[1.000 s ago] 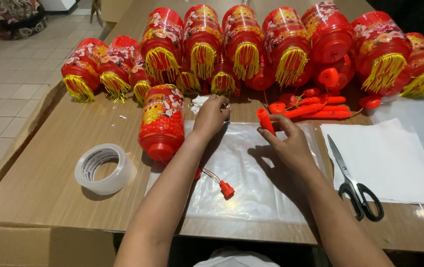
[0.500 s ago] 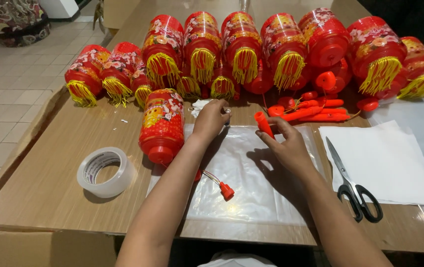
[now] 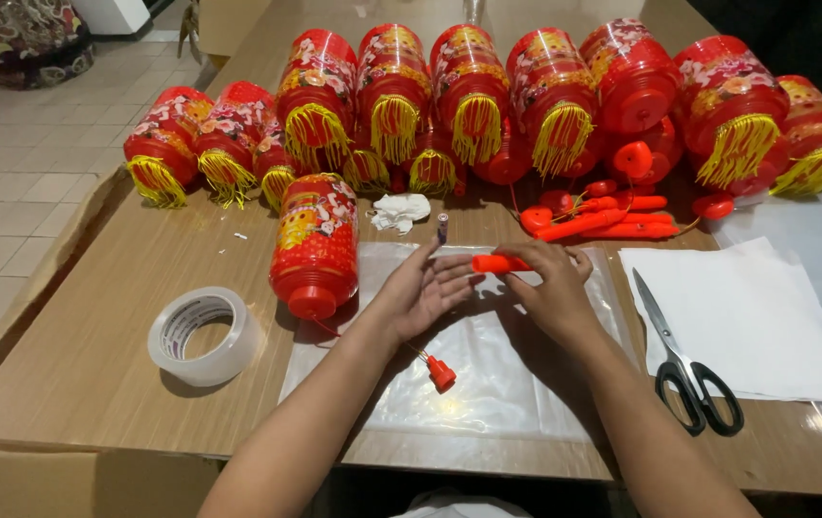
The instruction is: Assembling red decorative lanterns by attaching handles and cleaning the exterior with a cloth.
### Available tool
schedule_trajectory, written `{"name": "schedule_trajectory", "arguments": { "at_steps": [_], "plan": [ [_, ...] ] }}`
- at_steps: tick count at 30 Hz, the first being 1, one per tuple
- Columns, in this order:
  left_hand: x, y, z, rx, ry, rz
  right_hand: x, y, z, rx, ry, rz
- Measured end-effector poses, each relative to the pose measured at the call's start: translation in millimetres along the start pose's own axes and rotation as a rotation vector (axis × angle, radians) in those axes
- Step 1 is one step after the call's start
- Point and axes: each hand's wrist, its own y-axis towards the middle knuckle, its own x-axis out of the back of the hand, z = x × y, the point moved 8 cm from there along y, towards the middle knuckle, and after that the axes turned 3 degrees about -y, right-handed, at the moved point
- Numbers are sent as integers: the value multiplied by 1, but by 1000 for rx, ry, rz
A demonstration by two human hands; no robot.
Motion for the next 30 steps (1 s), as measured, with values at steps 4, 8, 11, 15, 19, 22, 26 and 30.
{"name": "schedule_trajectory", "arguments": {
  "at_steps": [4, 8, 11, 15, 19, 22, 26, 30],
  "plan": [
    [14, 27, 43, 186, -285, 52, -14, 0, -5, 110, -221, -52],
    [16, 29, 55, 216, -327, 74, -9, -7, 19, 142, -310, -53],
    [17, 31, 57, 216, -344, 80, -11, -8, 21, 155, -405, -68],
    [19, 36, 62, 208, -349, 90, -7, -11, 25, 180, -424, -116],
    [24, 42, 65, 196, -357, 93, -4, -11, 23, 174, -403, -140],
    [6, 19, 50, 182, -358, 78, -3, -10, 22, 172, -398, -158],
    [0, 12, 44, 178, -365, 79, -3, -7, 12, 182, -399, -183],
    [-11, 1, 30, 118, -309, 74, -5, 2, -12, 58, -260, -121]
  ]
}}
